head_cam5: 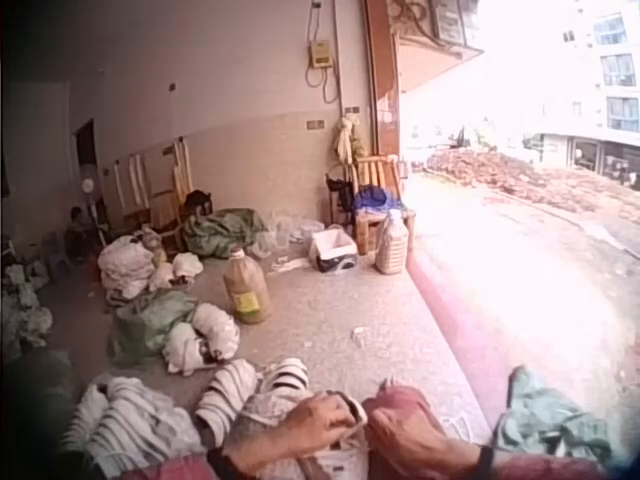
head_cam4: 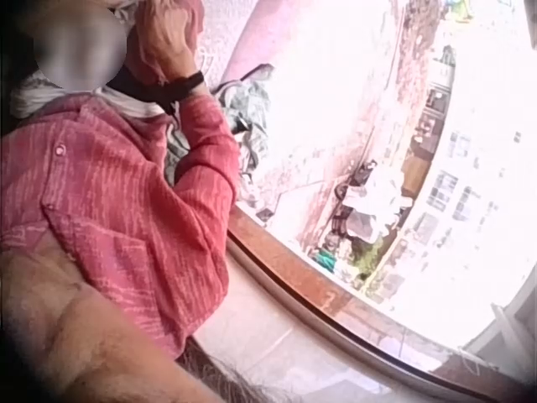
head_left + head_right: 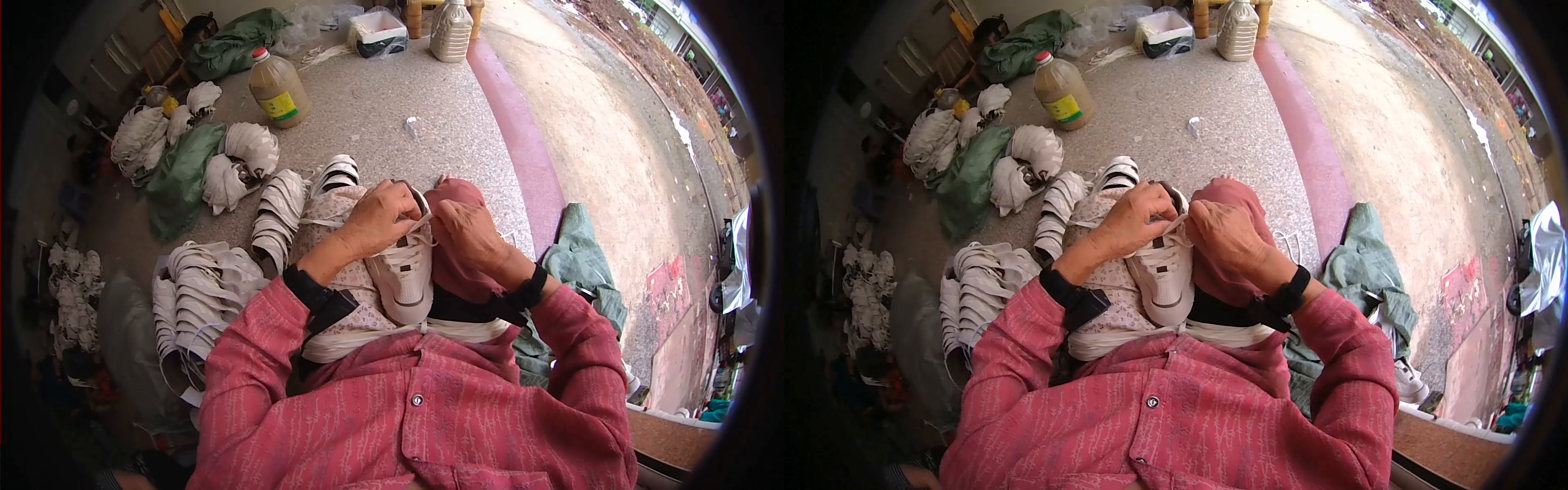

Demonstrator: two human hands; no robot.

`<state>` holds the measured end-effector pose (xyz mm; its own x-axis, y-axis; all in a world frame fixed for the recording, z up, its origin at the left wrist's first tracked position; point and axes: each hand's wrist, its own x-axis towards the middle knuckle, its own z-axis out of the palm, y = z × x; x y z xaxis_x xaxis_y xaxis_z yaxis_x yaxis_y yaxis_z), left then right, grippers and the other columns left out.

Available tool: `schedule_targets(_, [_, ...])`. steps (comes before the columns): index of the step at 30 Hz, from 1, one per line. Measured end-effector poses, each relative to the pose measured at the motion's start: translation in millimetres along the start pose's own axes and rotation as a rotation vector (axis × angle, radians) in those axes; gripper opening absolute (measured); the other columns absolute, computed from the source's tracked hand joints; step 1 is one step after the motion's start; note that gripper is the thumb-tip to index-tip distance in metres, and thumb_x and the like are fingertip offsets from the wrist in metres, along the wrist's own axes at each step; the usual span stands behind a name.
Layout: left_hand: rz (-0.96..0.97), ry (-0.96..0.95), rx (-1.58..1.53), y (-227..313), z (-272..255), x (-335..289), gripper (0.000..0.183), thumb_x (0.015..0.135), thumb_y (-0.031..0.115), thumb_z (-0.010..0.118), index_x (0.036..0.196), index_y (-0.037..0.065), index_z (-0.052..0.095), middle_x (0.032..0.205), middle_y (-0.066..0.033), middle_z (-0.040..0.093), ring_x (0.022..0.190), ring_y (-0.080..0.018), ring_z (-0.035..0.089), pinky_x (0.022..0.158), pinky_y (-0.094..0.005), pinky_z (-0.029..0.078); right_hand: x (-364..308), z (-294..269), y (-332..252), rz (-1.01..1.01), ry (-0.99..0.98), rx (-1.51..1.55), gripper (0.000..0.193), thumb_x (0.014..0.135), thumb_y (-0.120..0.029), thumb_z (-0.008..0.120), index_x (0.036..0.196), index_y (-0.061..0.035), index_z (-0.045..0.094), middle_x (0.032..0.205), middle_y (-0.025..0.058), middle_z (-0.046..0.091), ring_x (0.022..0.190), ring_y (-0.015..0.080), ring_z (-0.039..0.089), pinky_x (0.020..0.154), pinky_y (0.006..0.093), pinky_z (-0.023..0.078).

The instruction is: Thread a shoelace through the eyelets of a shoe upper.

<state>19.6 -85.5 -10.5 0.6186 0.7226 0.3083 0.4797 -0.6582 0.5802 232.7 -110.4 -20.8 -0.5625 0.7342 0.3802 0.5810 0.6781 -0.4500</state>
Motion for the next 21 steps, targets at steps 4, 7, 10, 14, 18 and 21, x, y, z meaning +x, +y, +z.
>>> schedule_targets(4, [0.013, 0.025, 0.005, -8, 0, -1, 0.009, 0.075, 0.009, 0.065, 0.08, 0.004, 0.059, 0.086, -0.0063, 0.055, 0.085, -0.0226, 0.053, 0.078, -0.0338, 0.043, 3, 3, 2, -0.037, -0.013, -0.011, 0.018, 0.085, -0.019, 0.058, 0.082, -0.005, 0.047, 0.074, 0.0129, 0.056, 0.072, 0.0331, 0.059, 0.062, 0.0424, 0.046])
schedule_targets(7, [-0.235, -0.116, -0.245, -4, -19, 3, 0.011, 0.075, 0.009, 0.064, 0.076, 0.003, 0.056, 0.084, -0.0048, 0.052, 0.084, -0.0178, 0.052, 0.077, -0.0309, 0.042, 2, 11, 8, -0.109, -0.01, -0.067, 0.019, 0.083, -0.02, 0.06, 0.083, -0.0049, 0.049, 0.075, 0.0125, 0.057, 0.071, 0.0323, 0.06, 0.063, 0.0422, 0.047])
schedule_targets(10, [-0.314, -0.195, -0.32, -10, -24, 5, 0.012, 0.074, 0.012, 0.064, 0.076, 0.003, 0.055, 0.084, -0.0062, 0.05, 0.086, -0.0158, 0.051, 0.075, -0.0289, 0.041, 6, 9, 2, -0.079, -0.06, -0.092, 0.02, 0.083, -0.021, 0.06, 0.084, -0.0046, 0.05, 0.076, 0.0126, 0.058, 0.071, 0.0322, 0.06, 0.064, 0.0425, 0.049])
schedule_targets(14, [-0.295, -0.33, -0.178, -14, -22, 15, 0.017, 0.076, 0.018, 0.063, 0.076, 0.001, 0.058, 0.086, -0.0108, 0.052, 0.087, -0.0184, 0.052, 0.075, -0.0303, 0.042, 4, 5, -3, -0.063, -0.082, -0.138, 0.02, 0.084, -0.024, 0.059, 0.085, -0.0049, 0.051, 0.076, 0.0124, 0.059, 0.071, 0.032, 0.061, 0.064, 0.0424, 0.048])
schedule_targets(18, [-0.153, -0.46, 0.187, -14, -18, 26, 0.032, 0.081, 0.029, 0.056, 0.073, -0.001, 0.063, 0.085, -0.0169, 0.056, 0.085, -0.0226, 0.053, 0.074, -0.0316, 0.043, 1, -1, -17, 0.008, -0.078, -0.357, 0.018, 0.083, -0.022, 0.06, 0.077, -0.0061, 0.054, 0.073, 0.0109, 0.059, 0.068, 0.0307, 0.061, 0.061, 0.0417, 0.048])
schedule_targets(21, [-0.465, -0.622, -0.049, -11, -26, 37, 0.032, 0.082, 0.028, 0.058, 0.07, -0.001, 0.063, 0.082, -0.0138, 0.057, 0.08, -0.022, 0.055, 0.071, -0.0317, 0.045, -3, -4, -21, 0.088, -0.11, -0.444, 0.021, 0.083, -0.026, 0.059, 0.077, -0.0063, 0.055, 0.076, 0.0129, 0.061, 0.072, 0.0317, 0.063, 0.064, 0.0428, 0.048])
